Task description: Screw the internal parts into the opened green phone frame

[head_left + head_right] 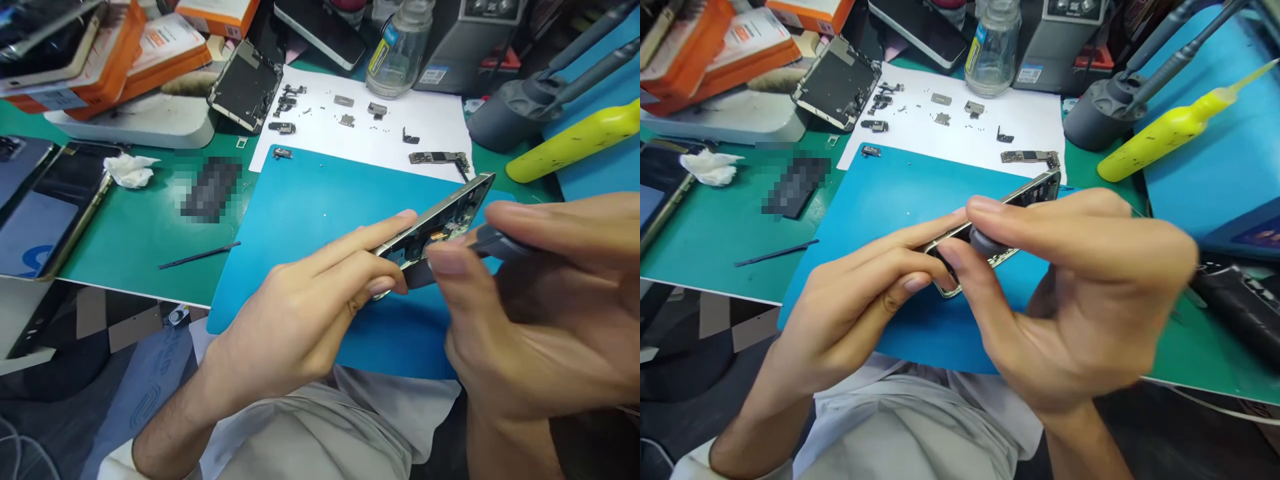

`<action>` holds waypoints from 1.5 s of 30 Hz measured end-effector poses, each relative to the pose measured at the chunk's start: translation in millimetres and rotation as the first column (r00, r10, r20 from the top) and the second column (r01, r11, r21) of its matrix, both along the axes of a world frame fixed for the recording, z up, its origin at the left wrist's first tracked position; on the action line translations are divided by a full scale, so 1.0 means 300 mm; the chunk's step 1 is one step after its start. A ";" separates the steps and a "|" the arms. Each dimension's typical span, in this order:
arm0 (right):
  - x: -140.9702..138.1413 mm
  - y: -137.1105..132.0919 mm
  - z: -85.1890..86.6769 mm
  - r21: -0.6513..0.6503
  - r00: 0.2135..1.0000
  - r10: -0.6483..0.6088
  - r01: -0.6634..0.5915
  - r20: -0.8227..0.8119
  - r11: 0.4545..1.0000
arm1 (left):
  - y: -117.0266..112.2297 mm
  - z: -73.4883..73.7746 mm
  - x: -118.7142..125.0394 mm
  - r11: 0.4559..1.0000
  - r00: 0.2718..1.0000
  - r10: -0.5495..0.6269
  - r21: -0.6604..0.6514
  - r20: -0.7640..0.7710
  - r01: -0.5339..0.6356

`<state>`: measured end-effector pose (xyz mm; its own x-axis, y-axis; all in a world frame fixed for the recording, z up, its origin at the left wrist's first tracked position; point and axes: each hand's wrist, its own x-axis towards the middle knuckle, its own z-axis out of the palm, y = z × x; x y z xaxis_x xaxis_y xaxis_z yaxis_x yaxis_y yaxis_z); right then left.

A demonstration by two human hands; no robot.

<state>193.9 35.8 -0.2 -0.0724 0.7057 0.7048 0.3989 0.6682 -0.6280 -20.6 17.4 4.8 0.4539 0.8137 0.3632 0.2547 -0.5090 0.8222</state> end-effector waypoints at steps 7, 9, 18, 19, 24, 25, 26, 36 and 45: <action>-0.037 0.015 0.006 0.201 0.995 -0.021 0.002 0.095 0.979 | -0.005 -0.006 0.008 0.999 1.000 -0.004 0.046 0.028 0.003; -0.032 0.016 0.001 0.208 0.997 -0.012 -0.003 0.071 0.978 | -0.006 -0.008 0.009 0.999 1.000 0.003 0.037 0.025 -0.004; 0.098 -0.090 0.001 0.094 0.911 -0.393 0.383 0.127 0.919 | -0.007 0.015 0.018 0.978 0.949 0.206 0.076 -0.240 -0.194; 0.115 -0.103 -0.008 0.101 0.902 -0.387 0.374 0.194 0.922 | -0.015 0.020 0.014 0.969 0.940 0.244 0.101 -0.241 -0.226; 0.117 -0.139 -0.009 0.028 0.902 -0.361 0.365 0.236 0.931 | -0.064 0.028 -0.013 0.952 0.946 0.300 0.103 -0.124 -0.289; 0.096 -0.139 0.002 -0.046 0.936 -0.332 0.339 0.117 0.939 | -0.071 0.025 -0.016 0.966 0.963 0.256 0.063 -0.082 -0.252; 0.070 -0.137 0.014 -0.124 0.956 -0.288 0.280 -0.057 0.952 | -0.075 0.022 -0.017 0.978 0.977 0.209 0.011 -0.035 -0.208; -0.128 -0.096 0.021 -0.305 0.820 -0.149 -0.033 -0.552 0.952 | -0.051 -0.022 -0.006 0.992 0.974 0.081 -0.112 0.210 -0.058; -0.122 -0.070 -0.002 -0.213 0.841 -0.049 -0.079 -0.539 0.974 | -0.047 -0.026 -0.012 0.989 0.972 0.072 -0.143 0.223 -0.040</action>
<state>157.4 14.6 -0.8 0.2605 0.8470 0.4633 -0.0538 0.4919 -0.8690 -24.2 3.3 -3.1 0.3248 0.8845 0.3349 0.0782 -0.3781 0.9225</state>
